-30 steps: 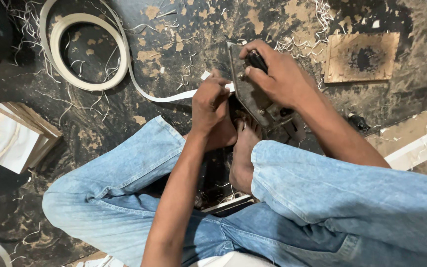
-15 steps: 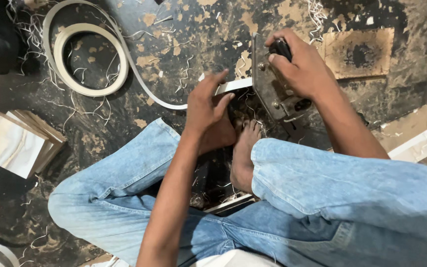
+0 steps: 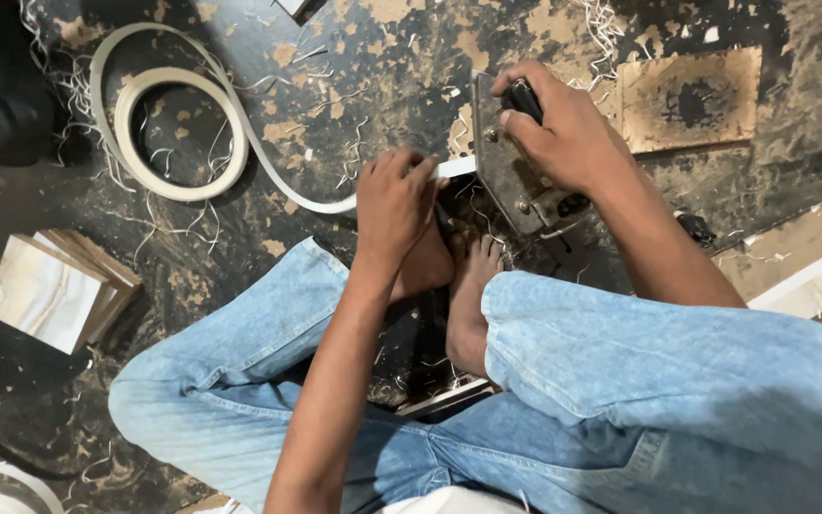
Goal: The person sits on the floor and assembles small square frames by wrapping white tape around the edges of wooden blocks. They use a handheld stapler to secure the tape at the corners and fold the excess tape over the edges. The person handles multiple frames one at a time, stacking completed units nearby.
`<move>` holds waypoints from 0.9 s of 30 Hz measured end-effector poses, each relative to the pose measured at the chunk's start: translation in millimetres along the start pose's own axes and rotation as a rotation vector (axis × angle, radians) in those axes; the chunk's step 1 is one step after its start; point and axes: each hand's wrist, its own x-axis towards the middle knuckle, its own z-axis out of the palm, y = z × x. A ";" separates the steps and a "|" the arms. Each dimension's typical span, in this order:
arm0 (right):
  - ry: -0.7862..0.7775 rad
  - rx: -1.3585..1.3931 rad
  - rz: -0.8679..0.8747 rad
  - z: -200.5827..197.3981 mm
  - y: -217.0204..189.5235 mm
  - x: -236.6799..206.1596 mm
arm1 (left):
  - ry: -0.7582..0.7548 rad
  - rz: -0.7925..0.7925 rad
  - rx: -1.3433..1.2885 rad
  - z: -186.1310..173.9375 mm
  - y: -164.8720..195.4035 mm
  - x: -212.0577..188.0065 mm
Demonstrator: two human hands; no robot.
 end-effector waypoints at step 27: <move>-0.012 -0.109 0.022 -27.2 129.4 -31.2 | -0.023 -0.020 -0.050 4.1 3.4 -1.0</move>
